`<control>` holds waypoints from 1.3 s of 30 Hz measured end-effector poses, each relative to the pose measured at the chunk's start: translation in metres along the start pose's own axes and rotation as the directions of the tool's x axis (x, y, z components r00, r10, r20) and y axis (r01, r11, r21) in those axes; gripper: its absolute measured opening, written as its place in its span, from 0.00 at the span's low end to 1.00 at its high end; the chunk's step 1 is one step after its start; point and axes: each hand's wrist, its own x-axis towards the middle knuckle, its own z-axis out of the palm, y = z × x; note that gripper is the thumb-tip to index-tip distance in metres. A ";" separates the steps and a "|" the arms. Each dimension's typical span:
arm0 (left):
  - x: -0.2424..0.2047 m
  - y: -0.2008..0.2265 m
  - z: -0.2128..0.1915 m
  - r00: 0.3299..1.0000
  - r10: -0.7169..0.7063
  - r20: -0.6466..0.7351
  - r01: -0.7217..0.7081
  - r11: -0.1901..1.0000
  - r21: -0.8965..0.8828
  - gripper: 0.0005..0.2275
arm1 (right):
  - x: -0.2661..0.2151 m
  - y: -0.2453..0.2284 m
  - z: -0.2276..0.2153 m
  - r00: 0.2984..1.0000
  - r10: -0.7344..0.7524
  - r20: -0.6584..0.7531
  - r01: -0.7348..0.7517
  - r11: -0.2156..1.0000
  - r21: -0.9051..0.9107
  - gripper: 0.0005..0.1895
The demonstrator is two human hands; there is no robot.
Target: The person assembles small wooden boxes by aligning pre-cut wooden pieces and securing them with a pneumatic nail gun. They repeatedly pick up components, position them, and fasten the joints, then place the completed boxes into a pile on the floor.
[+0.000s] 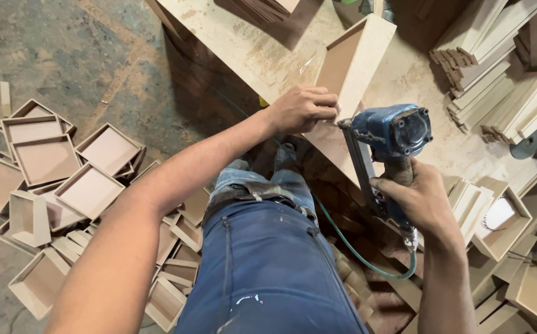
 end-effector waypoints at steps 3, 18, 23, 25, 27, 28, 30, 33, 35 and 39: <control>0.000 -0.002 0.001 1.000 -0.005 -0.008 0.005 1.000 0.000 0.07 | 0.005 0.003 -0.002 0.999 -0.052 0.001 0.052 0.996 -0.070 0.16; -0.004 -0.004 0.007 1.000 -0.010 0.006 0.009 0.999 0.051 0.07 | 0.014 0.009 -0.012 0.996 -0.057 0.062 0.068 0.980 -0.189 0.16; -0.003 -0.005 0.008 1.000 -0.012 -0.021 0.013 0.999 0.035 0.07 | 0.014 0.005 -0.011 0.999 -0.021 0.028 0.027 0.962 -0.272 0.18; -0.004 -0.005 0.008 1.000 -0.008 -0.018 0.008 0.999 0.049 0.06 | 0.013 0.005 -0.011 0.999 -0.044 0.028 0.050 0.954 -0.295 0.18; -0.005 -0.005 0.008 1.000 0.002 -0.025 -0.001 0.999 0.037 0.07 | 0.013 0.006 -0.012 0.997 -0.074 0.031 0.080 0.938 -0.338 0.17; -0.005 -0.005 0.008 1.000 0.008 -0.029 -0.007 1.000 0.031 0.07 | 0.013 0.006 -0.012 0.998 -0.062 0.031 0.069 0.951 -0.301 0.16; -0.004 -0.005 0.008 1.000 -0.007 -0.011 0.007 0.999 0.049 0.06 | 0.012 0.007 -0.014 0.999 -0.039 0.030 0.045 0.973 -0.226 0.15; -0.002 -0.004 0.007 1.000 -0.006 -0.030 0.007 0.999 0.033 0.07 | 0.012 0.008 -0.015 0.993 -0.106 0.042 0.114 0.952 -0.285 0.17; -0.004 -0.003 0.006 0.999 -0.012 -0.035 0.013 1.000 0.026 0.06 | 0.012 0.008 -0.014 0.998 -0.061 0.036 0.068 0.965 -0.255 0.16; -0.003 -0.004 0.007 1.000 -0.003 -0.020 0.003 0.999 0.036 0.06 | 0.012 0.009 -0.016 0.998 -0.057 0.033 0.063 0.966 -0.252 0.17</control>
